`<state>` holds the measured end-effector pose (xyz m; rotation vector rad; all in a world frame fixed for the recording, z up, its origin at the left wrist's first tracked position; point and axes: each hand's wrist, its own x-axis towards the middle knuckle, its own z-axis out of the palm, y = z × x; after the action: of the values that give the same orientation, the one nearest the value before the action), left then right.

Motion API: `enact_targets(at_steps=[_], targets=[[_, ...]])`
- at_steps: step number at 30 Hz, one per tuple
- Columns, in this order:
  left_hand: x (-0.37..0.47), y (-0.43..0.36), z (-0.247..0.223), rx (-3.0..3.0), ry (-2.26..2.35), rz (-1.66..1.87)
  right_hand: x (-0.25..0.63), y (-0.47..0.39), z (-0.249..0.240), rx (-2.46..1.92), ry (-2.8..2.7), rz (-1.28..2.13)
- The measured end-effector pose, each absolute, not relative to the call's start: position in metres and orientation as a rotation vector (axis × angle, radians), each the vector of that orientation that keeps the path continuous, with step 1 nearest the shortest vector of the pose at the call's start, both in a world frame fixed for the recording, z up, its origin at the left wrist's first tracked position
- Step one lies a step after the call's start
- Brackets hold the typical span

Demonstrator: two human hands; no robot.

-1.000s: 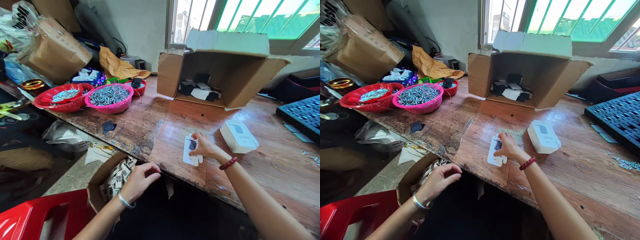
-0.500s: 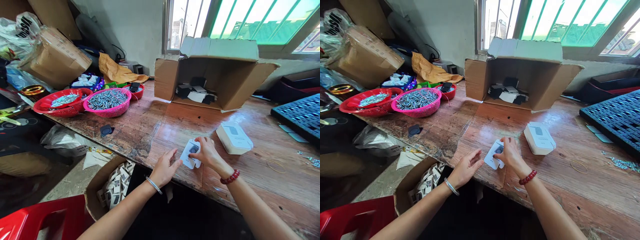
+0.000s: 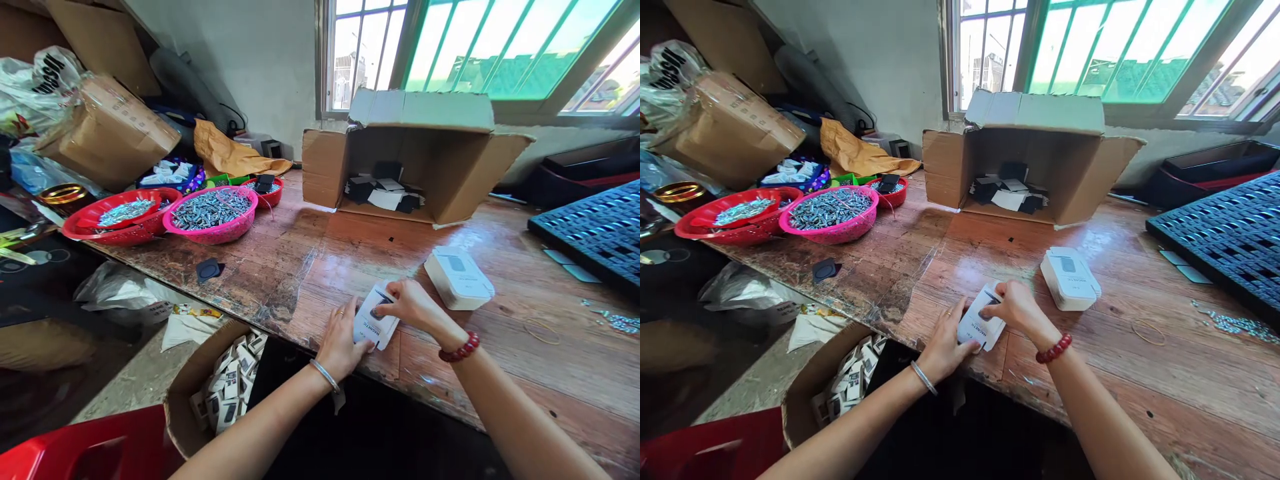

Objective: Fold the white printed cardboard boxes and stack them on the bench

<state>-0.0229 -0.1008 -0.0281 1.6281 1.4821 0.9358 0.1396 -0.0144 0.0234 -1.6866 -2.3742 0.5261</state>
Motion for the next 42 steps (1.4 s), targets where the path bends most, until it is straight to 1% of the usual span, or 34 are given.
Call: enact_targets(at_steps=[3, 6, 8, 10, 13, 17, 21, 22, 24, 26, 27, 28, 31, 33, 35, 37, 40, 42], targets=[[-0.036, -0.103, -0.013, 1.345, 1.111, 0.920, 0.136, -0.036, 0.036, -1.524, -2.406, 0.560], [-0.053, -0.110, 0.002, 1.034, 0.753, 0.786, 0.131, -0.057, 0.045, -1.278, -2.379, 0.693], [-0.063, -0.115, 0.007, 0.898, 0.620, 0.696, 0.128, -0.068, 0.051, -1.175, -2.345, 0.793], [-0.071, -0.121, 0.009, 0.823, 0.547, 0.623, 0.126, -0.077, 0.056, -1.161, -2.328, 0.872], [-0.076, -0.128, 0.008, 0.806, 0.536, 0.587, 0.122, -0.087, 0.060, -1.157, -2.308, 0.969], [-0.074, -0.136, 0.002, 0.775, 0.622, 0.714, 0.117, -0.095, 0.054, -1.116, -2.248, 0.982], [-0.071, -0.138, -0.005, 0.642, 0.729, 0.890, 0.108, -0.101, 0.033, -1.161, -1.903, 0.905], [-0.072, -0.139, -0.006, 0.622, 0.749, 0.935, 0.106, -0.103, 0.027, -1.174, -1.794, 0.955], [-0.073, -0.140, -0.006, 0.614, 0.771, 1.004, 0.102, -0.108, 0.017, -1.153, -1.658, 1.190], [-0.074, -0.143, -0.004, 0.652, 0.799, 1.048, 0.100, -0.115, 0.009, -1.100, -1.634, 1.438], [-0.074, -0.144, -0.002, 0.691, 0.828, 1.066, 0.099, -0.119, 0.006, -1.097, -1.647, 1.480], [-0.074, -0.146, -0.002, 0.737, 0.869, 1.090, 0.098, -0.123, 0.004, -1.124, -1.671, 1.451], [-0.073, -0.151, -0.002, 0.827, 1.019, 1.214, 0.094, -0.137, -0.004, -1.257, -1.722, 1.145], [-0.073, -0.156, -0.006, 0.802, 1.103, 1.293, 0.090, -0.148, -0.010, -1.279, -1.731, 1.007], [-0.076, -0.164, -0.013, 0.771, 1.166, 1.298, 0.086, -0.159, -0.018, -1.242, -1.729, 1.003], [-0.080, -0.175, -0.022, 0.769, 1.194, 1.227, 0.083, -0.169, -0.026, -1.212, -1.734, 1.024], [-0.085, -0.193, -0.040, 0.758, 1.197, 1.116, 0.083, -0.181, -0.040, -1.198, -1.784, 0.958], [-0.084, -0.206, -0.054, 0.730, 1.213, 1.104, 0.083, -0.188, -0.050, -1.213, -1.826, 0.949]])
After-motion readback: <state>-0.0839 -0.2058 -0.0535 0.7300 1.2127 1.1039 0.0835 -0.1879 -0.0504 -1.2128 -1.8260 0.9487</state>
